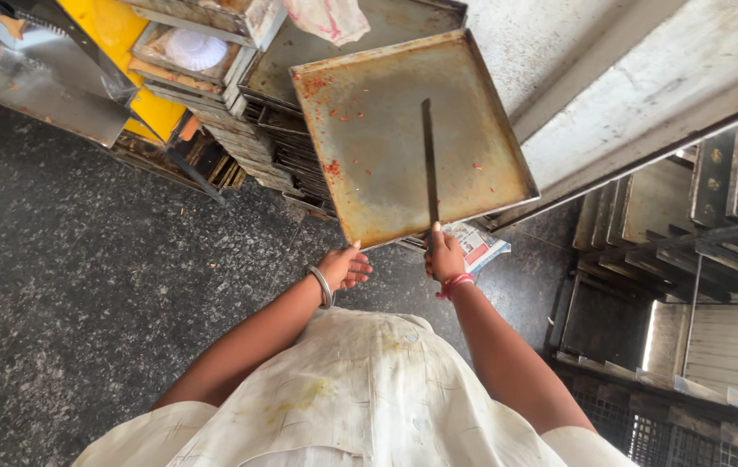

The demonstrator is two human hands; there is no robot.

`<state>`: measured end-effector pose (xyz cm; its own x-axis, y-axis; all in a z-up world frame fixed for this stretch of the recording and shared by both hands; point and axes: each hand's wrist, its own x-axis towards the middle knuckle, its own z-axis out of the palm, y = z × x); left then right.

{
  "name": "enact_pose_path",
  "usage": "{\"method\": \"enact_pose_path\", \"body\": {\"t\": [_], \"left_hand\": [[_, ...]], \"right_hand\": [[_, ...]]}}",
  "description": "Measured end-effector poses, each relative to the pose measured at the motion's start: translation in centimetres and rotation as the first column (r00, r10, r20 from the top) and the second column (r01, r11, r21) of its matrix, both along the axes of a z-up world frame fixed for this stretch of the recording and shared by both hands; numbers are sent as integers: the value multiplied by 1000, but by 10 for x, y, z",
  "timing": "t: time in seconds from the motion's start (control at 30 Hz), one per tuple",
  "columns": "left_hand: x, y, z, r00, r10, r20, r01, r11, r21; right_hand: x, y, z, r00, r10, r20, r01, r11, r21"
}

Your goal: The person uses a long knife to cut open a mesh bag of onions, retrieves a tray from a stack, and then peels several onions by hand on a counter.

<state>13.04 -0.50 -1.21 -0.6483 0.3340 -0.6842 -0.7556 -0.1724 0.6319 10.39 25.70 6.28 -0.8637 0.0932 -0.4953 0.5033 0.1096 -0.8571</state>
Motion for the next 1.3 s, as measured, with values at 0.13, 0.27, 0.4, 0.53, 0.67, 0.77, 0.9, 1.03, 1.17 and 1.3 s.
{"method": "enact_pose_path", "body": {"t": [0.13,0.27,0.4,0.53,0.67,0.77,0.9,1.03,1.17,1.3], "left_hand": [[-3,-5,2,1000,27,5,-27,1000,-4],[1,-5,6,987,152,52,-152,988,-3],[-1,-6,8,970,218,105,-219,976,3],[2,-4,3,970,214,118,-216,976,6],[5,6,-2,974,194,116,-196,981,6],[8,10,0,982,161,94,-163,987,13],[11,15,5,987,142,76,-142,990,-5],[13,16,14,988,140,64,-140,990,-11],[15,11,31,992,122,2,-122,992,-35],[15,5,45,991,99,-87,-107,990,-97]], "right_hand": [[14,5,-13,997,66,-49,-55,979,196],[44,11,-31,997,66,-32,-54,956,290],[81,19,-48,979,137,-154,-49,881,470],[120,25,-58,998,41,-52,-17,918,397],[160,33,-60,997,26,-71,10,884,468],[188,44,-65,997,42,-60,-5,856,517],[225,69,-74,998,61,-2,-49,811,583],[259,95,-72,999,29,28,-39,865,501],[272,108,-66,999,-20,25,7,903,430],[238,96,-53,996,-17,-86,35,978,207]]}}
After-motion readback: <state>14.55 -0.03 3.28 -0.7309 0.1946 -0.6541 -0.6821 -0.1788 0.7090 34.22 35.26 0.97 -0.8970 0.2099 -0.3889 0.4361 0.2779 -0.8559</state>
